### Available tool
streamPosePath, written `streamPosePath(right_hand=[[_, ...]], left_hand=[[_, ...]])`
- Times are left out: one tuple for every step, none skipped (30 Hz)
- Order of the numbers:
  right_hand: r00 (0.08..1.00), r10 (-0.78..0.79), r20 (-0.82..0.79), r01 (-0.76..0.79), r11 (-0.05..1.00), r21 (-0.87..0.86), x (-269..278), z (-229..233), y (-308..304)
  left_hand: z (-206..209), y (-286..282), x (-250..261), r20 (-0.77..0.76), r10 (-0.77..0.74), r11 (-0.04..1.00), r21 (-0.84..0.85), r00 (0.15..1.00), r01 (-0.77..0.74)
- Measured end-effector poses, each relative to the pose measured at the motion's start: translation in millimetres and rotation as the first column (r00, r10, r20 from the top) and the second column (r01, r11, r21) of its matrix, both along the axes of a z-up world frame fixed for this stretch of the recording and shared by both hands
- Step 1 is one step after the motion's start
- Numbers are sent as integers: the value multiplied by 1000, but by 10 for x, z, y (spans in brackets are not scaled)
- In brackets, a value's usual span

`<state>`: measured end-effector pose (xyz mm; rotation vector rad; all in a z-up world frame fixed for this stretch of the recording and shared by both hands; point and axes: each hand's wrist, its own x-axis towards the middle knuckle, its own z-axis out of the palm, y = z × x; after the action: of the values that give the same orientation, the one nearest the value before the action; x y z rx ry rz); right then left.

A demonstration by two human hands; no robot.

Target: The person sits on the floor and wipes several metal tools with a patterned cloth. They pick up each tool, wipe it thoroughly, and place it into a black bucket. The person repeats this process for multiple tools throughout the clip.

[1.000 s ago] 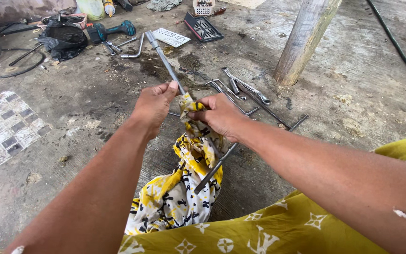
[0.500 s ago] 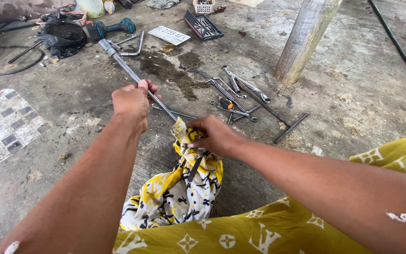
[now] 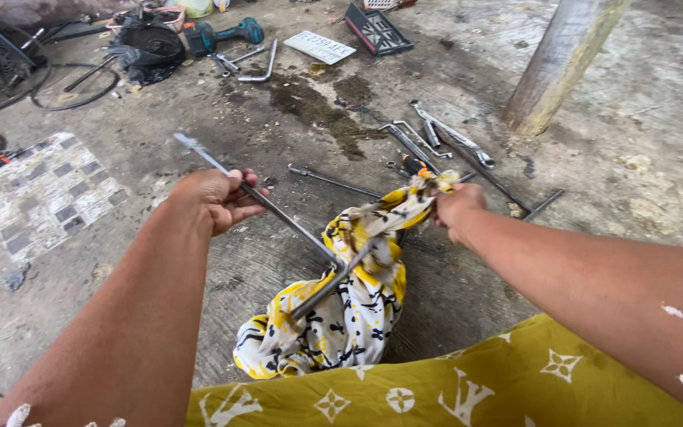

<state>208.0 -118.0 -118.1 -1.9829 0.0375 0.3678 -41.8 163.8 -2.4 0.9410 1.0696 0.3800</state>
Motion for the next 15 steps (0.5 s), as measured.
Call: streamPosePath(right_hand=[[996, -63, -61, 67, 996, 65, 55, -20, 34], [985, -123, -124, 139, 982, 125, 88, -39, 58], [991, -101, -88, 100, 995, -7, 91, -66, 74], [996, -74, -52, 66, 987, -144, 95, -81, 54], [999, -41, -20, 34, 960, -278, 71, -94, 57], [1000, -3, 9, 6, 913, -409, 19, -96, 97], [999, 40, 33, -17, 847, -532, -41, -83, 125], [995, 86, 51, -33, 762, -646, -96, -59, 128], [990, 124, 68, -62, 813, -580, -186, -39, 190], [983, 159, 86, -93, 853, -514, -322, -29, 273], [975, 193, 107, -127, 887, -445, -439, 15, 339], [989, 127, -82, -141, 969, -201, -531, 96, 405], [956, 106, -275, -95, 994, 52, -620, 212, 458], [903, 111, -415, -90, 994, 69, -717, 368, 441], [830, 113, -546, -80, 993, 83, -812, 557, 376]], left_hand=[[7, -7, -23, -30, -71, 997, -1, 997, 71], [11, -29, -46, -44, -68, 998, 11, 997, 69], [4, -59, -85, -58, -65, 997, 23, 996, 67], [-20, -93, -127, -70, -65, 997, 32, 995, 67], [-46, -103, -173, -64, -5, 1000, 13, 998, 6], [-75, -81, -223, -58, 55, 998, -7, 997, -55], [-115, -37, -261, -53, 115, 993, -28, 992, -117], [-178, 12, -273, -41, 169, 984, -54, 985, -171], [-250, 77, -279, -30, 224, 971, -80, 974, -225], [-352, 131, -284, -22, 276, 954, -112, 961, -277], [-439, 201, -274, 2, 309, 940, -152, 951, -305], [-533, 247, -280, 14, 343, 922, -196, 939, -334], [-614, 273, -290, 24, 379, 901, -239, 925, -362], [-661, 277, -321, 20, 453, 861, -269, 891, -432], [-677, 264, -351, 13, 525, 814, -298, 851, -498]])
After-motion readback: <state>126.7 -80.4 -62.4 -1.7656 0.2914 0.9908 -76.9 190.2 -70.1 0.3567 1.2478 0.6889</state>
